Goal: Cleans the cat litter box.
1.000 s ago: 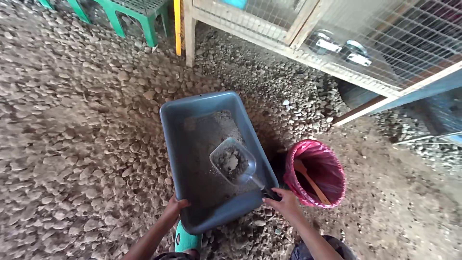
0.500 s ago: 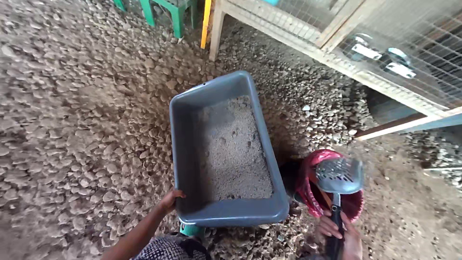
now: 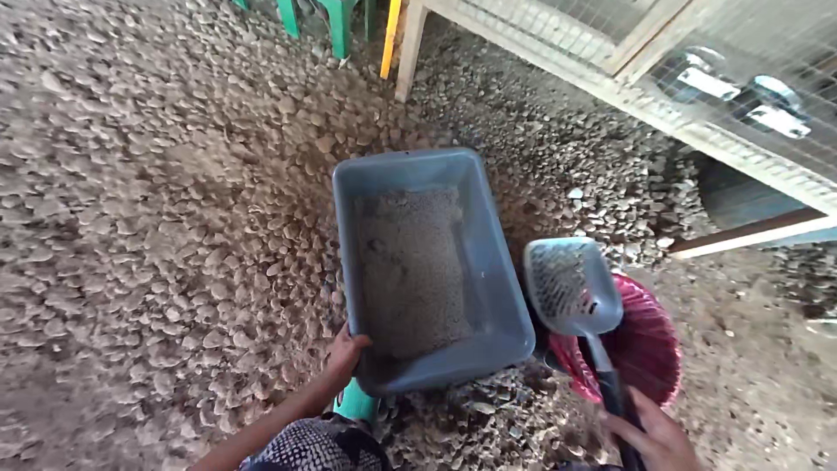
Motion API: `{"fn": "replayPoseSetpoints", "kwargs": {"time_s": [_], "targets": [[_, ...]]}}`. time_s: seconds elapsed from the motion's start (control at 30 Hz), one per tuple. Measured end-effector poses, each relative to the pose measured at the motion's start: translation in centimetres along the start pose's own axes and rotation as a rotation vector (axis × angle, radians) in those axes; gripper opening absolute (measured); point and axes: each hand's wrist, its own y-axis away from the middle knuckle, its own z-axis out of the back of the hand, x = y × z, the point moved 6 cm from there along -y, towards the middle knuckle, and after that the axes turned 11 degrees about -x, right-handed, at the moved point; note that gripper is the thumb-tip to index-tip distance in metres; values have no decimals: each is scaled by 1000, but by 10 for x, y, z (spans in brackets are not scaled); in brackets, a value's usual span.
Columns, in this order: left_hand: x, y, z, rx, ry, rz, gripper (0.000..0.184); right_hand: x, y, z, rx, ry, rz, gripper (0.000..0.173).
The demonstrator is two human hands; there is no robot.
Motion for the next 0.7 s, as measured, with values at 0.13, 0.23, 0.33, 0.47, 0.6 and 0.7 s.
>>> {"fn": "replayPoseSetpoints", "kwargs": {"time_s": [0.13, 0.23, 0.33, 0.47, 0.6, 0.7], "targets": [[-2, -4, -8, 32, -58, 3, 56, 8, -9, -34, 189, 360, 22, 53], [-48, -31, -13, 151, -13, -15, 66, -2, -30, -72, 352, 471, -88, 53], [-108, -78, -26, 168, -17, -75, 60, -13, -41, -105, 419, 440, -241, 47], [-129, -102, -33, 182, -32, -207, 74, -14, -30, -136, 488, 405, -362, 44], [-131, -32, -21, 233, -57, -382, 74, -22, -9, -147, 433, 356, -235, 44], [-126, 23, -9, 269, -77, -609, 70, -30, 14, -149, 325, 247, -124, 49]]}}
